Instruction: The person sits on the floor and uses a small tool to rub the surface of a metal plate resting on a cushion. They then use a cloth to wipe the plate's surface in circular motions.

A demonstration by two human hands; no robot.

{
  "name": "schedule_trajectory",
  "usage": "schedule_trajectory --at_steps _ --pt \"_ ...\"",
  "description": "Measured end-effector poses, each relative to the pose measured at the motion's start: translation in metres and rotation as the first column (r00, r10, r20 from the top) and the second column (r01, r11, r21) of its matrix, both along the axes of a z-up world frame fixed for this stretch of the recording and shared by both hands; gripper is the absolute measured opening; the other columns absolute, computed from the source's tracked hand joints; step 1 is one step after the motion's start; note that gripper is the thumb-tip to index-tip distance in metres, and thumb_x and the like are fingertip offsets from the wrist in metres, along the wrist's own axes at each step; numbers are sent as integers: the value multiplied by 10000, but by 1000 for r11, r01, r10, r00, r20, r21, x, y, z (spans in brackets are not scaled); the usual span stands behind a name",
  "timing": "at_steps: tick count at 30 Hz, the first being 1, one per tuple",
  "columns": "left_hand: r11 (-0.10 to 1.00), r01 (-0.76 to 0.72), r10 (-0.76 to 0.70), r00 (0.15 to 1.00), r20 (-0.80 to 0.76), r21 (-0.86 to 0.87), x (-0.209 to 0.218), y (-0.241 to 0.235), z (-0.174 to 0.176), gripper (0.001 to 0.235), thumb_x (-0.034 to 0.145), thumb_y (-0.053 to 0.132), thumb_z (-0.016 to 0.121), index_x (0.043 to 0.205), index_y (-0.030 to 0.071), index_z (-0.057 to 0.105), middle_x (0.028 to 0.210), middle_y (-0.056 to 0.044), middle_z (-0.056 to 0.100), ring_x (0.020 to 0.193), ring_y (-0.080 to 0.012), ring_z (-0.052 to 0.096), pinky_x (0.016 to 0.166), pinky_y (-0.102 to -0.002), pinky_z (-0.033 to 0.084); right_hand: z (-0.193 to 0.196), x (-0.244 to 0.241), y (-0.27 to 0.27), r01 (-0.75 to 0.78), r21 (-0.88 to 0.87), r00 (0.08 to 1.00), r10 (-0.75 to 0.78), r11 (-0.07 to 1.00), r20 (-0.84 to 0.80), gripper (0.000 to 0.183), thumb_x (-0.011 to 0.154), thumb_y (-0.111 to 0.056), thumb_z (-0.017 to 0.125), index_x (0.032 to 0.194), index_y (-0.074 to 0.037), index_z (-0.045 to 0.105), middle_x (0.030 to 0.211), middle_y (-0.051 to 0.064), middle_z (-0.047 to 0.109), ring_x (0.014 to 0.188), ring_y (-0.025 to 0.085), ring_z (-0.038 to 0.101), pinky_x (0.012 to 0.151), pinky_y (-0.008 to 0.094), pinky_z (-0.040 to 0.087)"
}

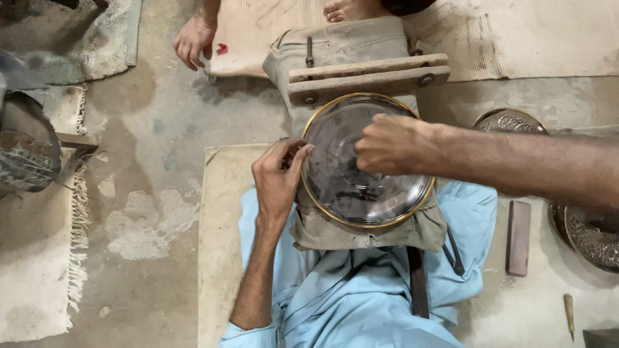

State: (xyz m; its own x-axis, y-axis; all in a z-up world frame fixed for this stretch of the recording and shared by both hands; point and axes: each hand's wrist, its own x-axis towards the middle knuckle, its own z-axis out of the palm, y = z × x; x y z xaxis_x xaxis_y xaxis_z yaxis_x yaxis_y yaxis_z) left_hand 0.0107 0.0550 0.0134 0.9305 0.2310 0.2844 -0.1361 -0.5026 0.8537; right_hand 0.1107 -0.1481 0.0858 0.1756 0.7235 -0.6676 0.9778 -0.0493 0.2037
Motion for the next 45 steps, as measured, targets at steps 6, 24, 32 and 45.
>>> schedule_trajectory --at_steps 6,24,32,45 --pt "998 -54 57 981 -187 22 7 -2 -22 283 998 227 664 1220 54 696 798 -219 741 684 -302 739 624 -413 552 0 -23 0 -229 18 973 227 973 49 253 941 -204 647 755 -61 741 940 139 745 826 260 757 614 393 626" --pt "996 -60 67 991 -115 61 9 -15 -51 322 1062 223 511 1342 118 631 835 -255 718 771 -450 717 637 -527 527 9 17 63 150 -20 983 -152 988 -103 168 813 -233 781 888 -83 781 892 128 756 843 306 760 712 414 639" --pt "997 -49 54 993 -106 55 9 -13 -52 325 1055 214 519 1344 119 633 811 -241 726 728 -403 739 616 -486 543 14 44 25 601 250 798 -557 759 -228 159 786 -292 776 928 -234 815 835 70 778 740 280 749 672 471 625" --pt "996 -34 44 992 -116 85 9 -12 -48 304 1049 211 526 1314 105 632 836 -237 731 777 -430 731 633 -504 544 -2 23 -14 240 291 969 -247 926 -13 441 726 -256 789 1135 -109 711 839 95 734 743 268 750 549 404 594"
